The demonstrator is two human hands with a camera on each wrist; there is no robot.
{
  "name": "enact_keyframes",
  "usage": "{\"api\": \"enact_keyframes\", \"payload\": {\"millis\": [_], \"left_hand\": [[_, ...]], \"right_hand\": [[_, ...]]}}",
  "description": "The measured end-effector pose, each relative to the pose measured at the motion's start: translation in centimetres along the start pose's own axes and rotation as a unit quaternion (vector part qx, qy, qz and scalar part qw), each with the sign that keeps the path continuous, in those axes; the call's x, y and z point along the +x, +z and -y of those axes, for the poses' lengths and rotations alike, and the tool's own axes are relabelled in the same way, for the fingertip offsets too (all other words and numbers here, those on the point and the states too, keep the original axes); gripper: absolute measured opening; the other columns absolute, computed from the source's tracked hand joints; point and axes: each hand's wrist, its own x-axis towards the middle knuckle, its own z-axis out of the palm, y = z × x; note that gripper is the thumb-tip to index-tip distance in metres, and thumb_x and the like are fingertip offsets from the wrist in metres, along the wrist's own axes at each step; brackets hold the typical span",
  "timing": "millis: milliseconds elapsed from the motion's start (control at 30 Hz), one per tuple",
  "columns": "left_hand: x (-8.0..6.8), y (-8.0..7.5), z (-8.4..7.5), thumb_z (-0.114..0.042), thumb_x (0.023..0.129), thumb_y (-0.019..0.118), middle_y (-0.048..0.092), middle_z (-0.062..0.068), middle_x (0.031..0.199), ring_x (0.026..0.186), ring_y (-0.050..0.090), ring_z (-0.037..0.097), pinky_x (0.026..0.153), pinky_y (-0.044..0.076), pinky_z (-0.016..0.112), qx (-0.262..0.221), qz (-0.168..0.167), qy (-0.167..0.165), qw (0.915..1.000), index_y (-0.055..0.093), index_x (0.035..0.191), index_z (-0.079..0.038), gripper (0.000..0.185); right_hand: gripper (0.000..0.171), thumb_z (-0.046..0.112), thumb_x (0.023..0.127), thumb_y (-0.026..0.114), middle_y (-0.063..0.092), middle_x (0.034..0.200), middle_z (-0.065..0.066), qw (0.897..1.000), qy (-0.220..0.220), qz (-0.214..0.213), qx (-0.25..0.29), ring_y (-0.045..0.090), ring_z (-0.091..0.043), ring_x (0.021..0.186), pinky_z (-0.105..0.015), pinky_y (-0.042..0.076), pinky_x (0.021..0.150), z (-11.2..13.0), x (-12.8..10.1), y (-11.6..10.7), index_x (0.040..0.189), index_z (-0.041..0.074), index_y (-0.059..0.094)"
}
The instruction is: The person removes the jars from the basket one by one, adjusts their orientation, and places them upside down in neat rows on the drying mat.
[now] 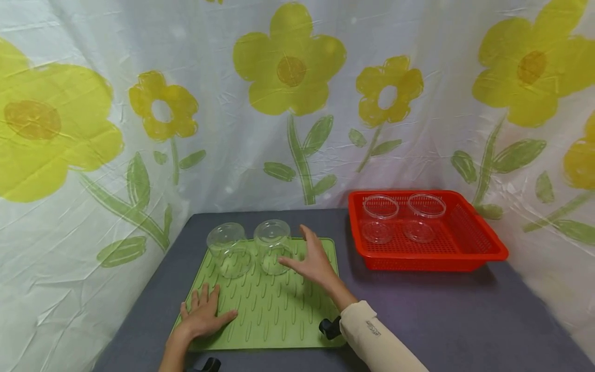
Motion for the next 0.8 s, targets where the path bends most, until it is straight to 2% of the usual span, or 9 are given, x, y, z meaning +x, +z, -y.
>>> {"api": "enact_keyframes", "payload": {"millis": [200,367,567,700,800], "left_hand": [[0.4,0.5,1.0,-0.066,0.09,0.064,-0.006,0.037,0.165,0.15,-0.014,0.061,0.112,-0.017,0.077,-0.012,-0.004,0.007,0.9999,0.017,0.16,0.005,0.11],[1.4,0.7,2.0,-0.073,0.083,0.066,-0.007,0.037,0.165,0.149,-0.014,0.062,0.111,-0.016,0.079,-0.013,-0.009,0.012,0.9998,0.019,0.159,0.006,0.12],[1.6,0.9,2.2,-0.076,0.083,0.064,-0.009,0.034,0.166,0.15,-0.016,0.06,0.111,-0.017,0.078,-0.014,0.001,0.007,0.9999,0.017,0.161,0.003,0.121],[1.5,1.0,2.1,-0.075,0.083,0.065,-0.008,0.035,0.165,0.149,-0.015,0.061,0.111,-0.016,0.079,-0.014,-0.002,0.007,0.9999,0.018,0.16,0.004,0.12],[1.5,1.1,2.2,-0.073,0.082,0.068,-0.007,0.036,0.165,0.149,-0.013,0.062,0.111,-0.015,0.079,-0.013,-0.006,0.009,0.9999,0.019,0.16,0.006,0.121]], "right_hand": [[0.093,0.03,0.082,0.087,0.047,0.154,-0.016,0.999,-0.022,-0.031,-0.02,0.045,-0.035,0.142,-0.055,0.042,0.114,0.3,-0.5,-1.2,0.156,0.005,0.036],[0.079,0.024,0.084,0.085,0.053,0.147,-0.019,0.995,-0.068,-0.077,-0.019,0.051,-0.036,0.135,-0.057,0.045,0.11,0.6,-0.8,-2.8,0.149,0.003,0.045],[0.065,0.017,0.087,0.082,0.061,0.135,-0.018,0.981,-0.113,-0.155,-0.004,0.058,-0.034,0.124,-0.054,0.051,0.1,0.3,-0.9,-5.1,0.142,0.002,0.052],[0.057,0.015,0.088,0.08,0.063,0.127,-0.017,0.973,-0.109,-0.206,0.006,0.059,-0.031,0.116,-0.047,0.05,0.094,-0.2,-0.4,-7.0,0.138,0.003,0.056],[0.055,0.014,0.087,0.081,0.063,0.123,-0.019,0.965,-0.1,-0.243,-0.003,0.058,-0.033,0.113,-0.047,0.047,0.094,-0.7,0.2,-8.6,0.135,0.001,0.058]]}}
